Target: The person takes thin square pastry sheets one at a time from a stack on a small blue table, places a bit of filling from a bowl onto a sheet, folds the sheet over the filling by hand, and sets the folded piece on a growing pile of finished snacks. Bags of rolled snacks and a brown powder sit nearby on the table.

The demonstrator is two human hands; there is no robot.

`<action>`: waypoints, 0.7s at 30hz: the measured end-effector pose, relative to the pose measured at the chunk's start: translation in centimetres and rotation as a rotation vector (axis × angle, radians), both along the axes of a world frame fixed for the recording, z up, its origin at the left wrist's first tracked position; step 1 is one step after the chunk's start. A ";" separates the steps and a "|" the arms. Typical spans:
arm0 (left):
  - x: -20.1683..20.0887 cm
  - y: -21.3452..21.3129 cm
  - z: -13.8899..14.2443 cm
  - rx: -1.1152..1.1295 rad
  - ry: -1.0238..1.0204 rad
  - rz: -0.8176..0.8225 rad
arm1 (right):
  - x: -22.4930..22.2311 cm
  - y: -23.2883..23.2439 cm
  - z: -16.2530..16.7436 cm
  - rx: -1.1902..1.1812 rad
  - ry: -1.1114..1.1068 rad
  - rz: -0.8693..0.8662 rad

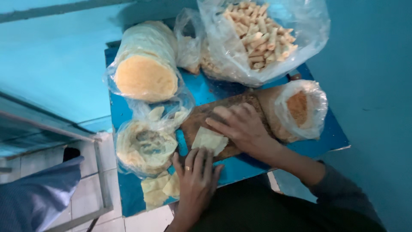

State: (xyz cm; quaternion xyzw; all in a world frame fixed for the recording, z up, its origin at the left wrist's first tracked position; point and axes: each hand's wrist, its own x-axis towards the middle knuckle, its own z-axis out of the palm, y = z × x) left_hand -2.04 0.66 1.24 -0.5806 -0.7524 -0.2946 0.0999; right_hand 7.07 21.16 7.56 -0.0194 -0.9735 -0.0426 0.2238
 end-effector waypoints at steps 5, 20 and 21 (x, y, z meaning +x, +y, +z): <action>-0.4 -0.4 -0.4 0.034 0.017 0.020 | 7.2 0.3 3.6 -0.614 0.357 -0.255; -0.6 -1.2 -0.1 0.025 -0.010 0.105 | 11.3 5.2 4.0 -0.312 -0.057 -0.752; -0.6 -1.3 0.2 0.039 -0.024 0.092 | 11.0 5.3 3.8 -0.281 -0.102 -0.735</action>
